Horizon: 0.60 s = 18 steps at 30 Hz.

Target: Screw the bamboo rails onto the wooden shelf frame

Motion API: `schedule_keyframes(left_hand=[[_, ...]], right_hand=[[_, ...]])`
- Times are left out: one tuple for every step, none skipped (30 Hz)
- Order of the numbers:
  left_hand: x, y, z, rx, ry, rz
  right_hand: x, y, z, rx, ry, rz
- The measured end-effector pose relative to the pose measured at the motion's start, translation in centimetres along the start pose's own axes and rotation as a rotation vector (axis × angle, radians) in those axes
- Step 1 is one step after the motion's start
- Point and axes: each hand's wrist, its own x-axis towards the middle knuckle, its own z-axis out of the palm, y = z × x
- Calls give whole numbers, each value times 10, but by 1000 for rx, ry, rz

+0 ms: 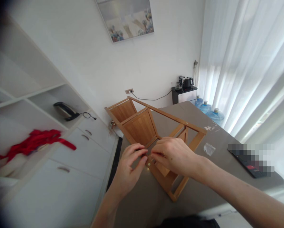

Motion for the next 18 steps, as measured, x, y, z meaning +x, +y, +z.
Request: schedule_keyframes(left_hand=[[-1, 0, -1, -14, -5, -4], [-2, 0, -1, -27, -7, -9], [-2, 0, -2, -38, -6, -13], [-3, 0, -3, -47, -3, -16], [-4, 0, -4, -56, -3, -19], [-4, 0, -4, -65, -4, -20], [-5, 0, -5, -74, -8, -20], [-5, -1, -6, -83, -12, -21], [-6, -1, -6, -91, -16, -22], [-6, -2, -7, -98, -20, -21], [-7, -2, -8, -104, -22, -21], [-7, -3, -8, -110, -23, -21], [-7, -3, -9, -115, -26, -20], [-8, -4, -9, -121, -28, -21], [-8, -4, -10, -126, -32, -22], [-8, -5, -10, -131, -35, -22], [-9, -5, -11, -135, -38, -21], [-9, -5, -11, -139, -41, -20]], right_hand=[[1, 0, 1, 6, -19, -5], [2, 0, 2, 13, -37, -4], [2, -1, 3, 20, -50, 0], [3, -1, 4, 27, -62, 8], [3, -2, 5, 30, -70, 19], [4, -3, 5, 29, -73, 32], [4, -3, 6, 28, -76, 46], [5, -3, 7, 28, -80, 59], [5, -4, 8, 29, -86, 70], [6, -4, 8, 29, -94, 74], [7, -5, 9, 26, -102, 71], [7, -6, 10, 20, -111, 62], [8, -7, 10, 10, -118, 47], [9, -8, 11, -4, -122, 30], [10, -10, 11, -17, -127, 12], [11, -11, 10, -28, -134, -5], [12, -12, 10, -35, -143, -21], [12, -13, 10, -38, -156, -34]])
